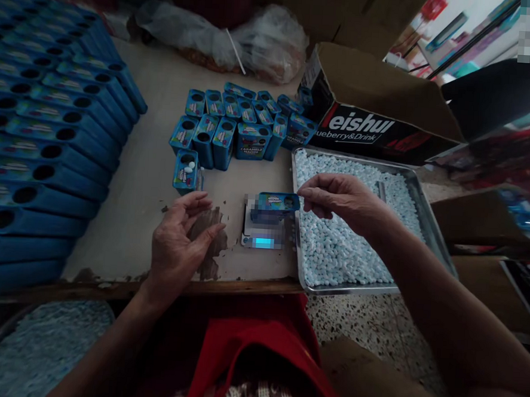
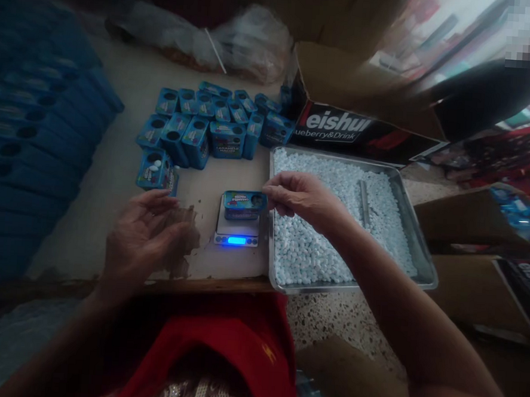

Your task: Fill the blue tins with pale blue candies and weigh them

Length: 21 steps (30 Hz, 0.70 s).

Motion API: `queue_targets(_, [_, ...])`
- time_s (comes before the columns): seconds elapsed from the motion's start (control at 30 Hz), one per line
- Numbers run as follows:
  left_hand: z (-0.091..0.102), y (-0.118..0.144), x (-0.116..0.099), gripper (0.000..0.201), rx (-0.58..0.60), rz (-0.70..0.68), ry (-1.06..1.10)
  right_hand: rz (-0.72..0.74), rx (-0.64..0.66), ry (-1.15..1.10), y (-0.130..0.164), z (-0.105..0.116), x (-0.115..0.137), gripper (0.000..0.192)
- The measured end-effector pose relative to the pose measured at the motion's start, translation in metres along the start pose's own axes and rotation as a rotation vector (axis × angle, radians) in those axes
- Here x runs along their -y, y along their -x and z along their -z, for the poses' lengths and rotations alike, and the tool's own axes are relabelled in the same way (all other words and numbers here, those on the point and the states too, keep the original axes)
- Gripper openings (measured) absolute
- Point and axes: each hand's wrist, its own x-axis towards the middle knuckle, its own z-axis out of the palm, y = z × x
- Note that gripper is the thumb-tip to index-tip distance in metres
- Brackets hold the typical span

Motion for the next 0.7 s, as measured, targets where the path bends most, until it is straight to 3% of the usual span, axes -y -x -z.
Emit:
queue_targets(0.3, [0.008,-0.004,0.006,0.037,0.086,0.046,-0.145,0.025,0.003,0.087,-0.003,0.0,0.015,0.03])
queue_targets(0.7, [0.004,-0.001,0.005,0.036,0.126,0.009,-0.154,0.064,-0.103,0.232,-0.015,-0.007,-0.001,0.046])
